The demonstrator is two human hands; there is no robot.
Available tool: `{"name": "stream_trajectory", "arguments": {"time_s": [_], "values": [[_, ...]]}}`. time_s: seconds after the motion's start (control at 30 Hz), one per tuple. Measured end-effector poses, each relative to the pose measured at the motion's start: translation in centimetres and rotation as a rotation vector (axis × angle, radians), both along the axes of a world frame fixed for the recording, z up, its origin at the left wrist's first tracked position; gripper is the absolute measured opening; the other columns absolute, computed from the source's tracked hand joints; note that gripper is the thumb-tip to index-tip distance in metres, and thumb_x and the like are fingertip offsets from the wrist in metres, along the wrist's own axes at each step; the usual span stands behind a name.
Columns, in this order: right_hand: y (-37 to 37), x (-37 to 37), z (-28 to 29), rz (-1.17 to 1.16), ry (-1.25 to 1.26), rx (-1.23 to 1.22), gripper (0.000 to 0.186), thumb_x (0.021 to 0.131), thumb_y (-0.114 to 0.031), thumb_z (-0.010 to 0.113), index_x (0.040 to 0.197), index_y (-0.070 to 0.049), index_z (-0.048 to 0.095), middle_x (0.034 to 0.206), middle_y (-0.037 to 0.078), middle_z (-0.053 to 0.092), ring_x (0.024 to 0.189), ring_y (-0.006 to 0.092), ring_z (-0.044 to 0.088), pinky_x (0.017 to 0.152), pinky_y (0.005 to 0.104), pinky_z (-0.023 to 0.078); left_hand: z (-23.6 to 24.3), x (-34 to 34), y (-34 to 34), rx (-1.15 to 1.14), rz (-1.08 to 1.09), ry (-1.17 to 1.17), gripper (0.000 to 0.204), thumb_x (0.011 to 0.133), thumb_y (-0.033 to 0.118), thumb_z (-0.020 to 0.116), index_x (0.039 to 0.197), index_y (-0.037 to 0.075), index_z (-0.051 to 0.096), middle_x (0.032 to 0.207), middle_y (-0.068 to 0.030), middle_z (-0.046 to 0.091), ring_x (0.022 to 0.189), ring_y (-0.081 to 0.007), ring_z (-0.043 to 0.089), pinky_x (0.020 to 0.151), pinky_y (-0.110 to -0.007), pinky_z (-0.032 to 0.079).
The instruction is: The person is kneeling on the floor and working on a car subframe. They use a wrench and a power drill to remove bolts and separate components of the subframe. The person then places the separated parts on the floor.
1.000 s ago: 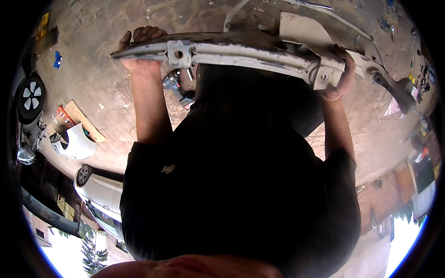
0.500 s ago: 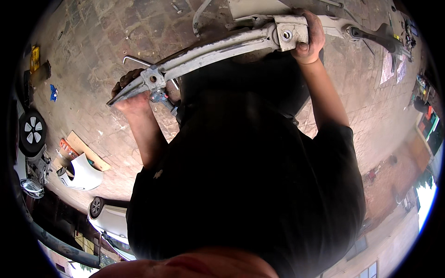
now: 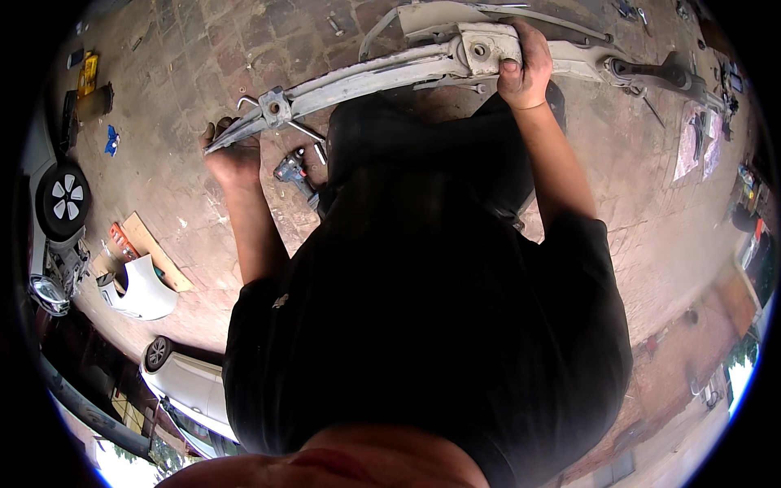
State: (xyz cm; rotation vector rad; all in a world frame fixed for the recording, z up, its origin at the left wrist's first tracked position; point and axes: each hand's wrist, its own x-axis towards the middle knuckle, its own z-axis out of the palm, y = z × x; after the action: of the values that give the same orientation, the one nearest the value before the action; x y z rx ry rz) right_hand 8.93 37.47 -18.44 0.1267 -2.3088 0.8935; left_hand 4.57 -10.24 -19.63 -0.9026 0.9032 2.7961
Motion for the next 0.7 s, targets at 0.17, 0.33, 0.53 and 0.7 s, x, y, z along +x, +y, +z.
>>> {"name": "stream_trajectory", "arguments": {"time_s": [0.17, 0.33, 0.53, 0.7], "values": [[0.2, 0.9, -0.3, -0.019, 0.005, 0.018, 0.088, 0.09, -0.074, 0.038, 0.111, 0.008, 0.062, 0.103, 0.02, 0.067, 0.095, 0.0317, 0.065, 0.086, 0.038, 0.05, 0.8, 1.0, 0.7, -0.054, 0.024, 0.075, 0.046, 0.09, 0.045, 0.047, 0.07, 0.005, 0.057, 0.076, -0.0122, 0.058, 0.082, -0.0271, 0.055, 0.089, -0.045, 0.043], [-0.4, 1.3, 0.8, -0.028, -0.027, 0.045, 0.085, 0.089, -0.073, 0.041, 0.117, 0.005, 0.06, 0.107, 0.021, 0.065, 0.1, 0.038, 0.062, 0.089, 0.0413, 0.048, 1.3, 1.0, 2.3, -0.238, 0.112, 0.334, 0.049, 0.092, 0.048, 0.045, 0.078, 0.003, 0.058, 0.083, -0.0144, 0.063, 0.088, -0.0302, 0.06, 0.093, -0.049, 0.044], [-0.4, 1.5, 0.9, -0.011, 0.011, 0.028, 0.07, 0.091, -0.064, 0.047, 0.116, 0.0, 0.061, 0.104, 0.02, 0.065, 0.098, 0.039, 0.061, 0.087, 0.0426, 0.048, 2.0, 2.1, 2.5, -0.947, 0.129, 0.391, 0.037, 0.095, 0.037, 0.055, 0.088, 0.001, 0.058, 0.085, -0.0066, 0.057, 0.082, -0.019, 0.052, 0.082, -0.034, 0.041], [-1.0, 2.5, -0.5, 0.027, 0.102, 0.042, 0.055, 0.086, -0.051, 0.062, 0.112, -0.002, 0.062, 0.099, 0.018, 0.066, 0.095, 0.0392, 0.061, 0.083, 0.0442, 0.049, 0.2, 3.9, 0.1, -0.62, 0.205, 0.38, 0.023, 0.092, 0.027, 0.054, 0.09, 0.004, 0.056, 0.085, -0.0041, 0.057, 0.082, -0.0162, 0.053, 0.079, -0.034, 0.042]]}}
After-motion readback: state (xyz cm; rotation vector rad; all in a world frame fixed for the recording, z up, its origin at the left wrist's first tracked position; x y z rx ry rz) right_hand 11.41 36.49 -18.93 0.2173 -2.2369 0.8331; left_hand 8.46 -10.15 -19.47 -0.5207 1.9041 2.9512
